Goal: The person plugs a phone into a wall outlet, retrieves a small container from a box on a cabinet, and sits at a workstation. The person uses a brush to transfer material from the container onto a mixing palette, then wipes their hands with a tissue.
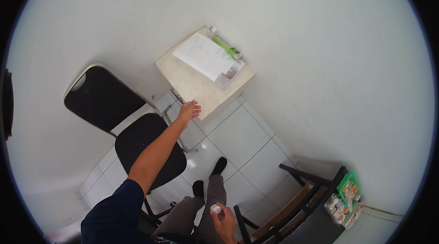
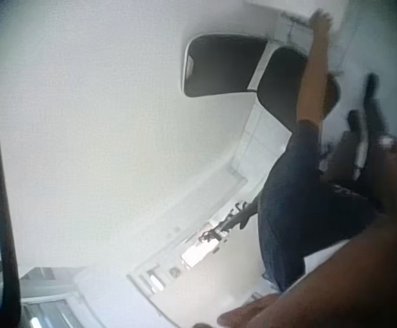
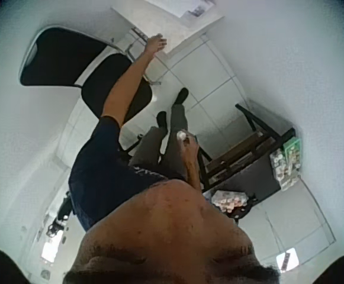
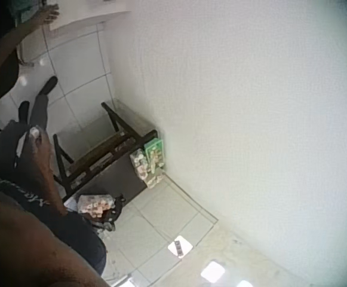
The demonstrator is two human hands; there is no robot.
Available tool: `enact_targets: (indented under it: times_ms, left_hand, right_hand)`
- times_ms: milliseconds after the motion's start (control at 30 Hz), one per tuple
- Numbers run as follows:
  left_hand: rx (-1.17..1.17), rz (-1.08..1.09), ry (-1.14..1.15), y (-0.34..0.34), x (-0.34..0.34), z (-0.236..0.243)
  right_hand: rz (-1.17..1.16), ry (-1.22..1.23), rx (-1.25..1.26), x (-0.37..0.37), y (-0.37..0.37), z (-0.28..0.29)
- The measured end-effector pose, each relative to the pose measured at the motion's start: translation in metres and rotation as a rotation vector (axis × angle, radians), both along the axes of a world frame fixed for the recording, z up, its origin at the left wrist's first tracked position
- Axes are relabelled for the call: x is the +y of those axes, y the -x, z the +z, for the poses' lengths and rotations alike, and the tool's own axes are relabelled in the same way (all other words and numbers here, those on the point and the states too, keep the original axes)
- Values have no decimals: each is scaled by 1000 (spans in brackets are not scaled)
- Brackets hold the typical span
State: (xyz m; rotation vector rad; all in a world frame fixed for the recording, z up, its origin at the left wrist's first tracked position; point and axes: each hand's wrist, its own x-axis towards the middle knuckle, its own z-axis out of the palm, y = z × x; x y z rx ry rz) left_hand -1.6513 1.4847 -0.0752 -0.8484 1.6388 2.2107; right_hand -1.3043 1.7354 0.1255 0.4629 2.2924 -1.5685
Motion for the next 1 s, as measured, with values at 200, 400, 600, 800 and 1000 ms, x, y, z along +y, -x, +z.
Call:
enact_targets:
  times_ms: [200, 400, 600, 800, 1000]
  left_hand:
    - [-218, 304, 134, 136, -22, -34]
    - [-228, 502, -26, 195, -36, -60]
    - [-385, 540, 21, 213, -13, -18]
    - [-124, 268, 83, 242, -16, 74]
    - [-162, 129, 104, 269, -16, 88]
  right_hand:
    - [150, -118, -63, 25, 99, -27]
    - [81, -40, -123, 35, 181, -35]
    - [148, -23, -127, 21, 264, -50]
    - [245, -29, 29, -27, 352, -81]
    - [261, -81, 286, -73, 455, -146]
